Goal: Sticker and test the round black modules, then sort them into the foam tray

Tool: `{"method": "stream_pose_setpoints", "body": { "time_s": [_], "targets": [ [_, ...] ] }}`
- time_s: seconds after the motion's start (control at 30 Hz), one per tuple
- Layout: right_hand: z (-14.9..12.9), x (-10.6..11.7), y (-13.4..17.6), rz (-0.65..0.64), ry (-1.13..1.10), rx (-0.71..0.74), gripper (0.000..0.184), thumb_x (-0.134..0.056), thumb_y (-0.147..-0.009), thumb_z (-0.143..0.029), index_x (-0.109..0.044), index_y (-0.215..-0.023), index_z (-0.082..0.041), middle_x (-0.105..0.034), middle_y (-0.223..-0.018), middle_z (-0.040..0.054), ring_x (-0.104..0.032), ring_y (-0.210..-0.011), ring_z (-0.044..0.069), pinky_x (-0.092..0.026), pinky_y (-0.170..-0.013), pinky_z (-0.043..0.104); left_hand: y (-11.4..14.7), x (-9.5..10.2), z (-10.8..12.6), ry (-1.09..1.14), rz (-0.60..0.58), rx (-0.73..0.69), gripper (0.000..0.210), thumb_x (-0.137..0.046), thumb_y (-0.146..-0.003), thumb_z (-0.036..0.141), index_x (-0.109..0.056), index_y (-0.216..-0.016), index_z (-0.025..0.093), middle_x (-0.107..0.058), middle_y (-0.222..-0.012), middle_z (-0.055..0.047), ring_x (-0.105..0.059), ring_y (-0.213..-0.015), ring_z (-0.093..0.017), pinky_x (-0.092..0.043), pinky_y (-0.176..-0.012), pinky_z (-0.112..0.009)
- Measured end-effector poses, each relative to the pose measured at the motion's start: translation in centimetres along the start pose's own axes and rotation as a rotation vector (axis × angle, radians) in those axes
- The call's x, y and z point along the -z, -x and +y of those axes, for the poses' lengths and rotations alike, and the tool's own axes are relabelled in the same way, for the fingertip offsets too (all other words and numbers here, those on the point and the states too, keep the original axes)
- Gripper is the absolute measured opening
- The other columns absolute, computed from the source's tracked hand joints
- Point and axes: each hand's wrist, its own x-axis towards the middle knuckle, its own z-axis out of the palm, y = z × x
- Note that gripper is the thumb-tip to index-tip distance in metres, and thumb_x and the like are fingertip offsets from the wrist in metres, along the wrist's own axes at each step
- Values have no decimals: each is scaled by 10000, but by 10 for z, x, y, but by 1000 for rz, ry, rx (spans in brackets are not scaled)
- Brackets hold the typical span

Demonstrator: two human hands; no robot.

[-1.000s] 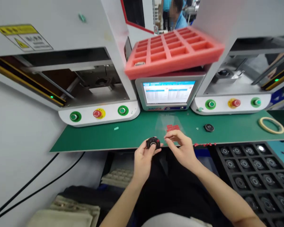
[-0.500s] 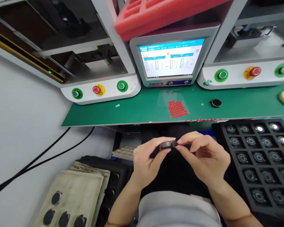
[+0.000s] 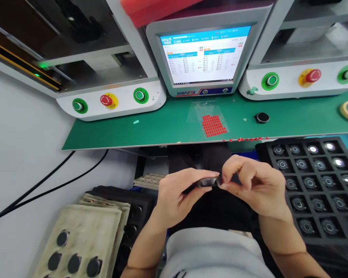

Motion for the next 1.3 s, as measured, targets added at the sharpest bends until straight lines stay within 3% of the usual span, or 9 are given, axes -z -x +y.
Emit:
{"method": "stream_pose_setpoints", "body": {
  "time_s": [0.23,0.37,0.6,0.73,0.9,1.0,1.07,1.13,1.3],
  "targets": [
    [9,-19,10,279,-11,48,328,-726,-732,64,-579,-815,-217,-721,-893,16,-688,-820,149,-598,-703,288,-1,-3,-4,4,28,32,232,-671,-894,156,-677,-1104,253,-776,-969,23,-728,-813,-101,-575,-764,-169],
    [12,-21,12,294,125,132,322,-729,-712,88,-622,-777,-209,-735,-835,18,-709,-806,176,-613,-677,309,-1,-2,-8,13,20,43,232,-667,-895,159,-681,-1108,250,-777,-963,14,-729,-803,-110,-578,-748,-180],
    [11,-8,8,200,150,90,300,-724,-729,70,-593,-774,-196,-716,-783,4,-693,-737,149,-598,-646,289,-3,-2,-13,5,18,50,221,-686,-884,180,-697,-1094,250,-780,-937,19,-720,-752,-94,-567,-724,-160],
    [11,-9,8,172,317,214,293,-686,-757,60,-551,-777,-199,-717,-831,14,-695,-752,149,-595,-636,295,-4,-5,-9,-27,57,56,226,-681,-889,187,-697,-1106,247,-782,-927,17,-727,-755,-98,-572,-722,-156],
    [10,-17,6,275,544,287,342,-662,-744,71,-478,-730,-217,-720,-842,6,-699,-748,136,-604,-638,280,-1,-15,-2,-107,161,115,260,-660,-894,165,-696,-1134,257,-780,-992,3,-737,-790,-105,-588,-764,-169],
    [7,-24,5,257,543,295,350,-652,-731,88,-475,-730,-214,-710,-831,6,-695,-741,129,-600,-631,260,-3,-21,-8,-151,338,201,259,-670,-886,171,-698,-1129,254,-777,-1010,3,-747,-824,-117,-594,-779,-179],
    [6,-33,7,227,393,235,337,-644,-732,92,-498,-762,-211,-699,-814,9,-694,-727,134,-602,-624,262,-7,-23,-16,-146,534,265,257,-654,-900,186,-688,-1148,240,-771,-1013,3,-750,-827,-118,-601,-783,-192],
    [7,-44,12,230,143,83,317,-647,-751,73,-524,-816,-213,-684,-791,2,-688,-715,137,-599,-630,272,-12,-24,-25,-141,663,297,233,-642,-912,213,-689,-1140,228,-767,-1018,3,-748,-835,-119,-605,-803,-208],
    [10,-67,18,231,-391,-397,334,-769,-734,-40,-498,-777,-231,-669,-732,-40,-657,-693,112,-569,-664,246,-22,-26,-30,-279,616,246,206,-631,-918,229,-696,-1113,217,-765,-1049,-3,-743,-885,-134,-592,-838,-224]
  ]
}}
